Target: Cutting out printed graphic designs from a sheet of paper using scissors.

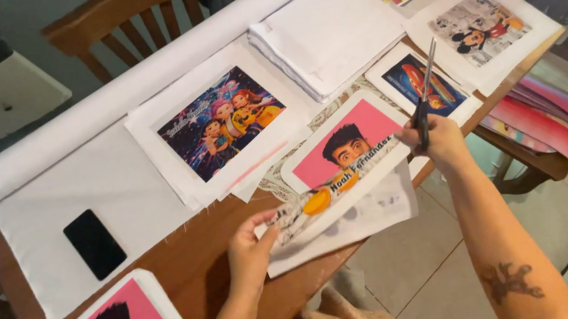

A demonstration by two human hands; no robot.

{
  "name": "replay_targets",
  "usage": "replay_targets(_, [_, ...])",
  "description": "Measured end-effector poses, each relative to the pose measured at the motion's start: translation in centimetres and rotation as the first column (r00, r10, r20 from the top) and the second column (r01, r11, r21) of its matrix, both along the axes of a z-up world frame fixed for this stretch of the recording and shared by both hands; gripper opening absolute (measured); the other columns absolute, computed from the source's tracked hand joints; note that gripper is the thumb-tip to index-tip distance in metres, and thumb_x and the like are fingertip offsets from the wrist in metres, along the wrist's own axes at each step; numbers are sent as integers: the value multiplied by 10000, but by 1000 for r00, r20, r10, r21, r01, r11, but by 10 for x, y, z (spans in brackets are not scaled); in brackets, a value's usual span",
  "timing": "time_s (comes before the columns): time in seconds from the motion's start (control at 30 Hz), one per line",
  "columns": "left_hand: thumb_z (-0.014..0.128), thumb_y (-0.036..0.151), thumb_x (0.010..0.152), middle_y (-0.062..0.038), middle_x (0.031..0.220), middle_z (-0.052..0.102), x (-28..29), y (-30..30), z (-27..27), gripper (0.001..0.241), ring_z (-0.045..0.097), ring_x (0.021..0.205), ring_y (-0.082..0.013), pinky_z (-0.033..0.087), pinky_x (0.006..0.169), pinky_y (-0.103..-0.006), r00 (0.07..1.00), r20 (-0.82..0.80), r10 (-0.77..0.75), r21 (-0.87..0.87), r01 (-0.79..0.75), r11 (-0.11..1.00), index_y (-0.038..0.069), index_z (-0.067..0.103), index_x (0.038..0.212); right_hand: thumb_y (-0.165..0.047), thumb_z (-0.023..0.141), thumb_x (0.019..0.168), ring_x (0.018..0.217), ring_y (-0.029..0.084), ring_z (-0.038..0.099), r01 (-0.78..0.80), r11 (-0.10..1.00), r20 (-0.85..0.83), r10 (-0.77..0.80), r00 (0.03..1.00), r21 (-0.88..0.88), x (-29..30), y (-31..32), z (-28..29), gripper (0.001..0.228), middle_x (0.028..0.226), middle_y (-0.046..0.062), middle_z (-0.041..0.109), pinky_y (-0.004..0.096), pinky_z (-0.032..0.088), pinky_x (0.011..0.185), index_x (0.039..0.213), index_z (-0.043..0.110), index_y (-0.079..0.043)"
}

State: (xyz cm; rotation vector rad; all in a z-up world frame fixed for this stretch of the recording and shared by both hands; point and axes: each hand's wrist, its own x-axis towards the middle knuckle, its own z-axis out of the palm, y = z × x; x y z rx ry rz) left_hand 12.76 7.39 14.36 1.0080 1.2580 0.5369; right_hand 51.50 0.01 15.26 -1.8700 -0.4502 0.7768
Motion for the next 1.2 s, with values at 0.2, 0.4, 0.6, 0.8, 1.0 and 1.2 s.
replay_targets(0.2, [696,-15,877,-147,1173,769,60,19,7,338,620,1201,-153,481,1057,-387,990,140,4,523,-78,849,47,765,1202,-59,937,721,506,145,629,42,932,48,-64,997,359,61,22,8,305,617,82,588,223,563,474,896,687,-47])
replay_targets(0.4, [702,-11,873,-124,1135,795,105,-22,-51,298,663,1184,-194,494,1043,-390,992,95,88,446,-121,887,58,785,1151,-81,956,687,511,159,623,-28,964,110,-1,994,264,102,-6,-49,323,609,91,593,240,548,452,865,690,-44])
replay_targets(0.6, [735,108,831,-34,1108,801,163,-54,-147,289,689,1178,-258,522,1029,-395,957,-273,99,245,-30,969,221,813,1086,-182,935,774,614,236,660,-92,985,328,136,935,-146,164,-12,-179,231,648,86,653,321,525,591,826,728,-93])
replay_targets(0.8, [732,159,815,-81,1086,786,189,-62,-182,267,703,1126,-304,550,977,-402,900,-398,179,331,-41,943,210,794,1069,-79,732,867,881,396,746,-117,886,508,361,782,-449,186,-7,-200,102,859,197,754,484,593,790,962,741,-45])
replay_targets(1.0, [731,235,817,9,1151,764,199,-63,-187,303,701,1150,-242,550,995,-378,821,-566,72,222,68,973,283,759,1114,-82,734,864,951,415,738,-116,873,531,388,754,-474,180,-12,-182,197,947,210,767,510,569,865,1056,731,-36])
replay_targets(1.2, [704,226,814,-63,1154,749,202,-64,-151,297,687,1167,-309,551,982,-419,802,-596,-27,139,136,981,242,725,1110,-65,733,859,972,443,728,-125,874,524,390,757,-470,179,-17,-181,237,973,235,763,538,566,856,1092,736,-20])
